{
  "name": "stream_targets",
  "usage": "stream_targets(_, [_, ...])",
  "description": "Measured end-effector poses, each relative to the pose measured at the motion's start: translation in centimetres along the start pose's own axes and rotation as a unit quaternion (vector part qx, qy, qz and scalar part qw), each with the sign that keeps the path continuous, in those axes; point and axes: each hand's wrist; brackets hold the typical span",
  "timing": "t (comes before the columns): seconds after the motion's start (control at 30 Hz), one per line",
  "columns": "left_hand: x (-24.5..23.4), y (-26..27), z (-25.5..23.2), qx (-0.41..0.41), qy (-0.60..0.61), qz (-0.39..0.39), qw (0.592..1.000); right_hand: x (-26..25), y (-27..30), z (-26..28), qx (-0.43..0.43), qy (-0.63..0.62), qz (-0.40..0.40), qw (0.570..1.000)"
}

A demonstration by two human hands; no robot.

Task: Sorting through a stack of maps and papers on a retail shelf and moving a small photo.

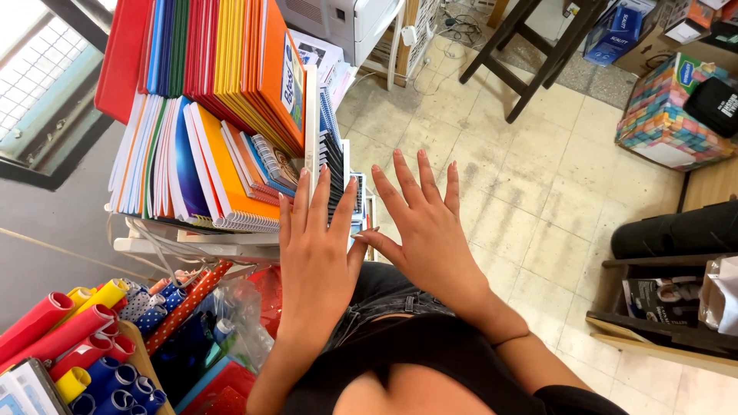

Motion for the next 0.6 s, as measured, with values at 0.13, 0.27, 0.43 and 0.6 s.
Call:
stream_targets(0.13, [-0.6,0.3,0.4,-0.005,-0.004,-0.007,1.0,-0.3,-0.4,0.5,-0.01,0.004,0.0,1.0])
stream_targets(0.27, [-1.3,1.3,1.2,-0.041,-0.003,-0.018,0.999,-0.5,-1.3,1.6,-0.047,-0.015,0.001,0.999])
stream_targets(0.43, [-2.3,3.2,2.5,-0.112,-0.019,-0.044,0.993,0.1,-3.1,3.4,-0.115,-0.03,0.017,0.993])
stream_targets(0.6, [-3.2,5.7,4.0,-0.203,-0.045,-0.062,0.976,1.1,-5.6,6.2,-0.207,-0.039,0.035,0.977])
Point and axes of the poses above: each hand's wrist, its own y-axis away from the middle knuckle, its own x-axis out of the palm, z = x × y, and after that the axes turned 9 degrees about z, right-handed
